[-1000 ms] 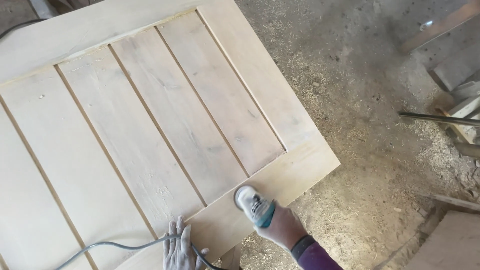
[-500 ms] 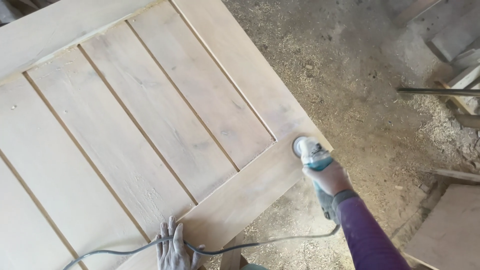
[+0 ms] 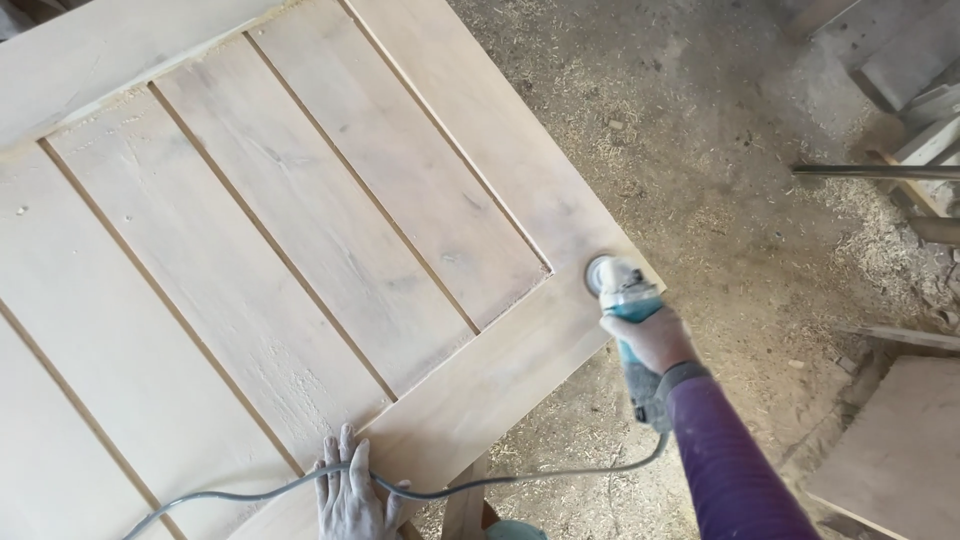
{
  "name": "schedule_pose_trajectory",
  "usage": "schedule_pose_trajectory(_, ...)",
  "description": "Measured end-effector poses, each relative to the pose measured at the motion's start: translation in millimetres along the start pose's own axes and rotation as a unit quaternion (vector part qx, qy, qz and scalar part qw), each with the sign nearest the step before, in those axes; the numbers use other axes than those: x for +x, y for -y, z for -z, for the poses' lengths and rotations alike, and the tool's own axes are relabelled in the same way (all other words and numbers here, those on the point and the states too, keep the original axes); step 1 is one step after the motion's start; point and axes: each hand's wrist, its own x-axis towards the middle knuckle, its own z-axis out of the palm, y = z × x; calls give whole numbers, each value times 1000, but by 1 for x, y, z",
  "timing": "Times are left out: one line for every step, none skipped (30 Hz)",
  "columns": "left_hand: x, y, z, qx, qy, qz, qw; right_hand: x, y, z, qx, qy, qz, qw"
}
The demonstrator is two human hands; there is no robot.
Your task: Sanding a wooden door using an angle grinder with a sanding disc.
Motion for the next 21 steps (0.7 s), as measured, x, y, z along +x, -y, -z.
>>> schedule_pose_trajectory(1,-2,3,-12,-7,-2,1000,-6,-3,-9,21,34,28,999)
schedule_pose_trajectory(2,-4,5,-26,-13,-5,1000,-12,-6,-17,41,68,56,995)
schedule_pose_trajectory(3,-5,5,-28,-14,-6,999,-23,-5,-20,40,65,55,996)
schedule_pose_trajectory(3,-6,7,-17,3,4,1000,-33,-2,-26,11,64,60,996)
schedule_pose_trajectory(2,-6,8,-6,19,13,1000,-44,1,-32,-18,63,65,996)
schedule_pose_trajectory(3,-9,13,-7,20,16,1000,-52,0,-39,-20,65,64,996)
schedule_pose_trajectory(3,-12,18,-17,34,33,999,-60,-1,-46,-13,90,71,993)
schedule_pose_trajectory(9,-15,22,-28,44,49,997,-65,1,-53,-5,113,83,990)
schedule_pose_trajectory(10,-12,20,-29,40,50,998,-72,3,-58,-6,111,86,990)
schedule_pose_trajectory(7,-10,19,-45,31,42,998,-80,3,-65,-27,109,85,990)
schedule_pose_trajectory(3,-6,18,-61,21,35,997,-89,4,-72,-48,106,83,990)
schedule_pose_trajectory(1,-5,19,-59,18,41,997,-103,9,-77,-50,110,89,989)
schedule_pose_trajectory(-1,-4,20,-97,-6,30,995,-117,15,-83,-91,81,93,988)
schedule_pose_trajectory(-2,0,23,-133,-31,18,990,-131,21,-89,-129,51,98,985)
schedule_pose_trajectory(-7,8,22,-128,-35,22,991,-138,22,-99,-129,55,105,985)
schedule_pose_trajectory(-12,15,22,-151,-50,11,987,-145,20,-106,-108,83,99,986)
schedule_pose_trajectory(-16,21,21,-174,-65,0,983,-152,19,-112,-87,111,93,986)
schedule_pose_trajectory(-26,31,28,-174,-67,3,982,-162,18,-121,-89,112,95,985)
schedule_pose_trajectory(-36,40,33,-174,-81,-6,981,-172,18,-129,-84,125,124,981)
schedule_pose_trajectory(-44,49,39,-173,-96,-16,980,-181,17,-137,-78,138,154,975)
schedule_pose_trajectory(-54,53,49,-173,-98,-15,980,-190,20,-144,-78,138,156,975)
